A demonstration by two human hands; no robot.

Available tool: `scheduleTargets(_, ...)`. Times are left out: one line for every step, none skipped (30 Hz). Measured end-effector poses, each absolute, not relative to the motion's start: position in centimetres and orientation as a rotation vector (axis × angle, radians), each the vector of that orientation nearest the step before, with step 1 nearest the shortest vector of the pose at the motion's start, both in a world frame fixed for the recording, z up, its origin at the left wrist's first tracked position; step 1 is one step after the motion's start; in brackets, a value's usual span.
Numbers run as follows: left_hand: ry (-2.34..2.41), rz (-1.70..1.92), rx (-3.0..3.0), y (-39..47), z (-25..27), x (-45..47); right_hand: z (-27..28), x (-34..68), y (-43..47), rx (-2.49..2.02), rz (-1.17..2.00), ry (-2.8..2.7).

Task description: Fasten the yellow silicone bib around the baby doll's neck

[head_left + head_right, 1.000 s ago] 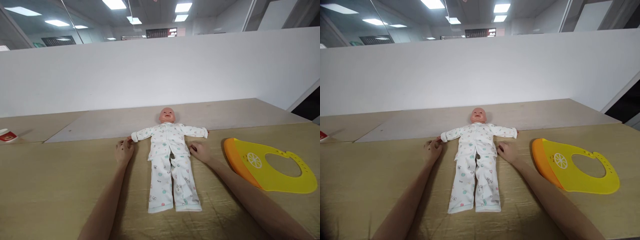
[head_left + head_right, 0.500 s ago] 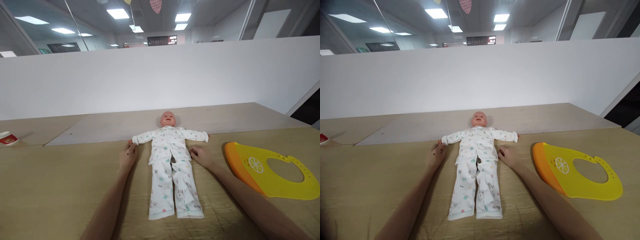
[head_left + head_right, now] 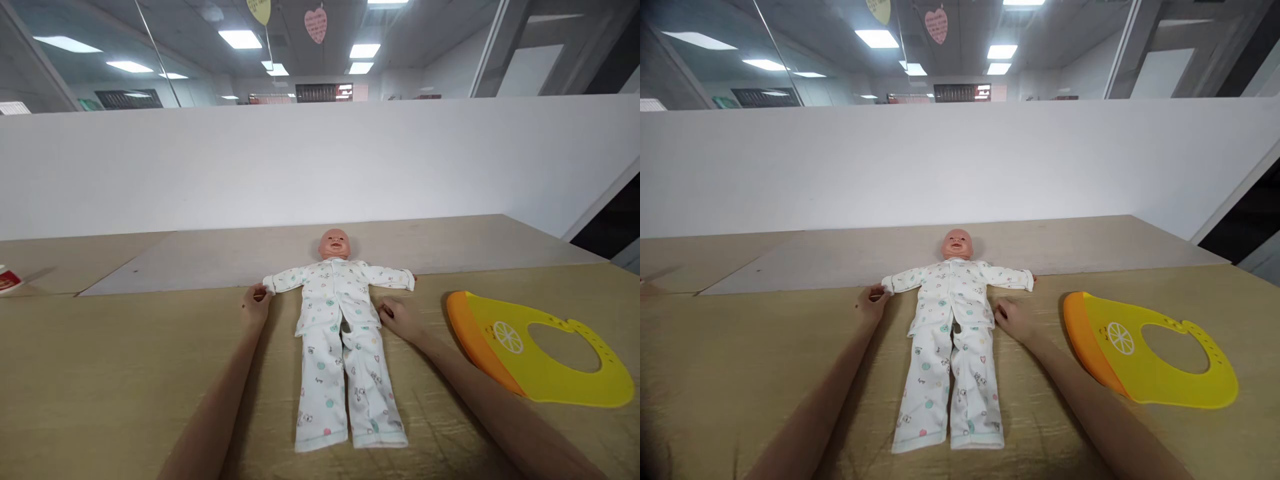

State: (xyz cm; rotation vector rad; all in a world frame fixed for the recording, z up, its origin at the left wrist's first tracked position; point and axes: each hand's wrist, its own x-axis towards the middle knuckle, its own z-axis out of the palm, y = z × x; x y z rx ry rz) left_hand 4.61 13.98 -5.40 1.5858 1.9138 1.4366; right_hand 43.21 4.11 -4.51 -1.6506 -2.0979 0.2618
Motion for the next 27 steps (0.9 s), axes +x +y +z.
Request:
scheduleTargets(1.891,1.463,1.538,14.1,-5.3,4.6,-4.6,43.2,4.2,-1.654,0.259,-2.096)
scheduleTargets(1.873,1.486,1.485,14.2,-5.2,4.6,-4.6,43.2,4.2,-1.657,0.264,-2.092)
scheduleTargets(1.859,1.510,1.432,14.2,-5.0,4.6,-4.6,43.2,4.2,-1.659,0.270,-2.088)
scheduleTargets(1.852,1.534,1.386,14.2,-4.9,4.6,-4.6,43.2,4.1,-1.660,0.273,-2.084)
scheduleTargets(1.850,1.552,1.354,14.1,-4.8,4.6,-4.6,43.2,4.1,-1.661,0.272,-2.086)
scheduleTargets(1.856,1.562,1.339,14.0,-4.7,4.6,-4.5,43.2,4.1,-1.662,0.263,-2.091)
scheduleTargets(1.866,1.569,1.331,13.9,-4.6,4.6,-4.4,43.2,4.0,-1.663,0.251,-2.099)
scheduleTargets(1.874,1.574,1.324,13.9,-4.6,4.7,-4.4,43.2,4.0,-1.663,0.238,-2.106)
scheduleTargets(1.879,1.575,1.317,13.8,-4.5,4.7,-4.4,43.2,4.0,-1.659,0.231,-2.114)
scheduleTargets(1.882,1.574,1.310,13.8,-4.5,4.7,-4.4,43.3,4.1,-1.655,0.228,-2.121)
scheduleTargets(1.883,1.572,1.305,13.7,-4.5,4.7,-4.4,43.3,4.1,-1.651,0.228,-2.126)
scheduleTargets(1.883,1.569,1.299,13.7,-4.5,4.6,-4.5,43.4,4.1,-1.646,0.232,-2.128)
scheduleTargets(1.882,1.567,1.293,13.7,-4.4,4.6,-4.5,43.4,4.1,-1.641,0.239,-2.129)
scheduleTargets(1.883,1.568,1.286,13.6,-4.4,4.6,-4.5,43.4,4.1,-1.639,0.245,-2.128)
scheduleTargets(1.886,1.571,1.275,13.6,-4.3,4.5,-4.4,43.4,4.1,-1.642,0.249,-2.125)
scheduleTargets(1.891,1.574,1.264,13.6,-4.3,4.5,-4.4,43.3,4.0,-1.646,0.249,-2.122)
scheduleTargets(1.898,1.572,1.261,13.6,-4.2,4.5,-4.3,43.3,4.0,-1.652,0.245,-2.120)
scheduleTargets(1.909,1.565,1.266,13.6,-4.1,4.4,-4.2,43.2,3.9,-1.656,0.236,-2.119)
scheduleTargets(1.920,1.555,1.278,13.6,-4.1,4.4,-4.1,43.1,3.9,-1.656,0.226,-2.120)
scheduleTargets(1.931,1.541,1.295,13.6,-4.1,4.4,-4.0,43.1,3.9,-1.653,0.224,-2.121)
scheduleTargets(1.945,1.529,1.316,13.6,-4.1,4.5,-3.9,43.0,3.9,-1.646,0.233,-2.121)
scheduleTargets(1.963,1.522,1.333,13.6,-4.2,4.5,-3.9,43.0,3.9,-1.638,0.250,-2.118)
scheduleTargets(1.983,1.524,1.337,13.6,-4.3,4.6,-3.8,43.0,3.9,-1.631,0.271,-2.114)
scheduleTargets(2.009,1.536,1.352,13.5,-4.4,4.7,-3.8,43.0,3.8,-1.626,0.294,-2.109)
scheduleTargets(2.044,1.554,1.398,13.3,-4.5,4.8,-3.8,43.0,3.8,-1.625,0.311,-2.103)
scheduleTargets(2.072,1.564,1.495,13.0,-4.5,5.0,-3.8,43.0,3.8,-1.626,0.317,-2.098)
scheduleTargets(2.081,1.556,1.641,12.7,-4.6,5.3,-3.8,43.0,3.8,-1.628,0.312,-2.097)
